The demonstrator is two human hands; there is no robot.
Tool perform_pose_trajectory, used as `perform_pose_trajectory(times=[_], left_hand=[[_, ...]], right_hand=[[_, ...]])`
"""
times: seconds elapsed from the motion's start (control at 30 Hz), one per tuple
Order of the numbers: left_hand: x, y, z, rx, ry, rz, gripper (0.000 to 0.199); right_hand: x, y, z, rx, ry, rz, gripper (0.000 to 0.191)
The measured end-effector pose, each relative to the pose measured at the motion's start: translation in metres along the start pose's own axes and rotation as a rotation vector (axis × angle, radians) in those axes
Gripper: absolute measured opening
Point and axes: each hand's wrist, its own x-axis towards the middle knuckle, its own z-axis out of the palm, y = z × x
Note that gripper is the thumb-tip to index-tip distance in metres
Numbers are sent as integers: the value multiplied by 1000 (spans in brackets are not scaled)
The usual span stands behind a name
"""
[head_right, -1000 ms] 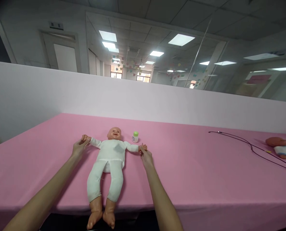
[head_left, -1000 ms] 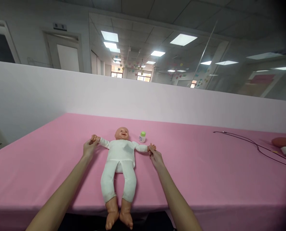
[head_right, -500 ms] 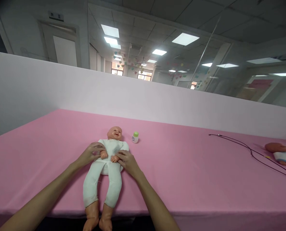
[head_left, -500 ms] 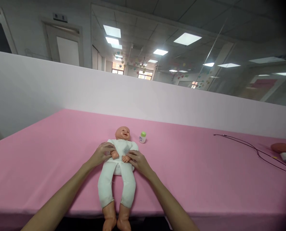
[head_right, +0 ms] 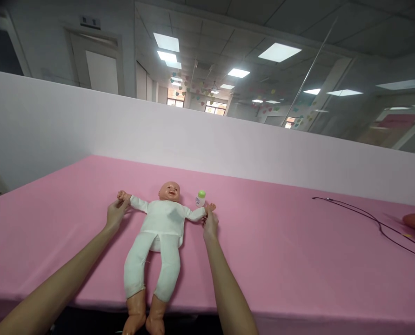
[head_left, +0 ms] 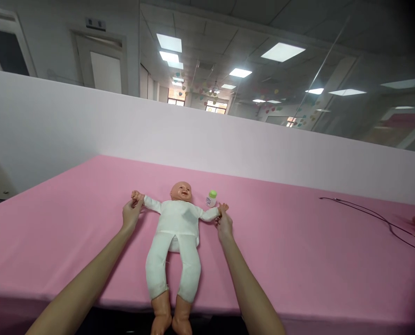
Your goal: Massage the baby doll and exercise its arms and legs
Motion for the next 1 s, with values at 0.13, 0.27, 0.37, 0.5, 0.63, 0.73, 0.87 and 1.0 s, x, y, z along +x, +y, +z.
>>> perform_pose_trajectory(times=[0.13, 0.27, 0.37, 0.5, 0.63, 0.73, 0.87, 1.0], left_hand=[[-15, 16, 11, -80, -189, 185, 42], [-33, 26, 19, 54, -569, 347, 32], [-38, 26, 19, 166, -772, 449, 30], [-40, 26, 19, 218, -817, 485, 27], [-33, 23, 19, 56, -516, 379, 28], [-17, 9, 14, -53, -159, 176, 40], [3, -9, 7, -174, 24, -70, 53], [-6, 2, 9, -162, -115, 83, 51]], right_hand=[[-24, -19, 6, -10, -195, -137, 47], [-51, -31, 17, -326, -680, -457, 31], [-60, -29, 19, -566, -846, -621, 28], [-62, -26, 20, -581, -855, -638, 27], [-49, -21, 21, -262, -438, -420, 36], [-31, -11, 14, 0, 1, -165, 41], [-17, -4, 6, 146, 133, 73, 43], [-28, -18, 10, 37, -94, -134, 51]])
